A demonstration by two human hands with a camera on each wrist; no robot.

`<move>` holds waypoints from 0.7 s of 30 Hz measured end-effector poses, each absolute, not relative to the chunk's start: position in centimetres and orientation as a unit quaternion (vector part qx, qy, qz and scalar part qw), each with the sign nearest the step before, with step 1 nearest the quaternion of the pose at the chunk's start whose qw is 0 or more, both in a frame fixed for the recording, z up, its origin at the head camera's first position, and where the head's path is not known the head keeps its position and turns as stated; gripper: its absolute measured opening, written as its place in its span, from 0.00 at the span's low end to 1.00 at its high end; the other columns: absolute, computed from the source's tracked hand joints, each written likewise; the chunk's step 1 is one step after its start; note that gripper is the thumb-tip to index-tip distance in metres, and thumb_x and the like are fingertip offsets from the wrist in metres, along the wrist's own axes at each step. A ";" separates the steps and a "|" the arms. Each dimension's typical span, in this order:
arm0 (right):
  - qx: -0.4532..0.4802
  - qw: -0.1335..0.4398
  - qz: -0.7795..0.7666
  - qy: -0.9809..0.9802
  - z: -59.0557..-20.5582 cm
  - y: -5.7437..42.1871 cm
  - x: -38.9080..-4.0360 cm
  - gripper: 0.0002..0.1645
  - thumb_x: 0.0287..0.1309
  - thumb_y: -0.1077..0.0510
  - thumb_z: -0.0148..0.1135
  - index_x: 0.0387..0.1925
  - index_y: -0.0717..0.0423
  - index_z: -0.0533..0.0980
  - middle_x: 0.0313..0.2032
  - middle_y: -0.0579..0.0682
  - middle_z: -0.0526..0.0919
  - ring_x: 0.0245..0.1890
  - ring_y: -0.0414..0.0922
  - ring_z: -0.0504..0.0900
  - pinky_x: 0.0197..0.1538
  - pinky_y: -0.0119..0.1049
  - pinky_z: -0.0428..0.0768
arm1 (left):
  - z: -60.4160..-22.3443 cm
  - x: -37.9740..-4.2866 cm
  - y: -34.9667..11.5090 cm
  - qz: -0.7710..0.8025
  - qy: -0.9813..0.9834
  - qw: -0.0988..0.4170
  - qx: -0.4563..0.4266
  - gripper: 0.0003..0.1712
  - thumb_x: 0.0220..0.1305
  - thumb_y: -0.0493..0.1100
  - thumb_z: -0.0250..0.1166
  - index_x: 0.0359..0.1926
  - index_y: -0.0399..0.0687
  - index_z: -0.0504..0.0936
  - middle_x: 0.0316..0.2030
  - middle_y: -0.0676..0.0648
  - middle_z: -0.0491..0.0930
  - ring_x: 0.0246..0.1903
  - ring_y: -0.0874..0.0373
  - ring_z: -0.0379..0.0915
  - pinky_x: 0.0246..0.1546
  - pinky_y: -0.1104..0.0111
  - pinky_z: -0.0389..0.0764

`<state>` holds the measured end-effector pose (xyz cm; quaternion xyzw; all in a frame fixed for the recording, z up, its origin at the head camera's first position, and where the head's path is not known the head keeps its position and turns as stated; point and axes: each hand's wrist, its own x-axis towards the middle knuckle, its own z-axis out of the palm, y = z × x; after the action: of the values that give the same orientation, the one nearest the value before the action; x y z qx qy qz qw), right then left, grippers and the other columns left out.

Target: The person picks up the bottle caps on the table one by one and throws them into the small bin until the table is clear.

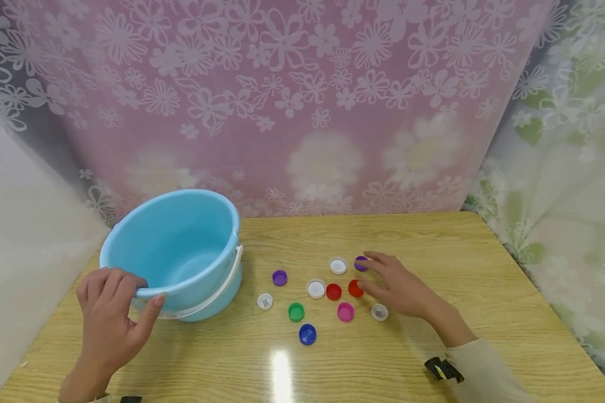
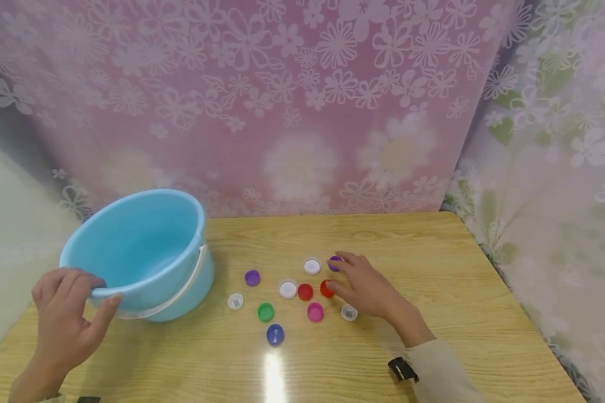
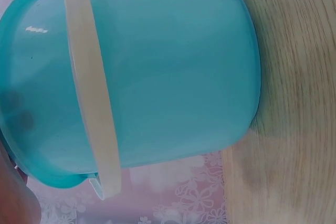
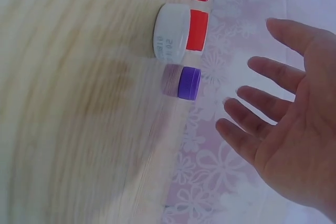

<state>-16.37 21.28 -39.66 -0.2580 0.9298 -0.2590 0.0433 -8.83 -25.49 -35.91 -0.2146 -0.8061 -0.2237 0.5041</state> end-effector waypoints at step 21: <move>-0.265 0.067 -0.243 0.931 -41.1 21.5 -15.8 0.30 0.62 0.48 0.61 0.61 0.58 0.71 0.60 0.59 0.69 0.60 0.58 0.68 0.58 0.54 0.69 | -36.0 -8.8 -25.5 -0.223 -0.806 0.506 -0.212 0.33 0.65 0.66 0.52 0.23 0.40 0.70 0.23 0.44 0.67 0.33 0.39 0.58 0.44 0.51 0.50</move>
<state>-15.84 21.53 -41.12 -0.2651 0.9306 -0.2433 0.0671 -8.83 -25.53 -36.01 -0.2117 -0.8060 -0.2233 0.5057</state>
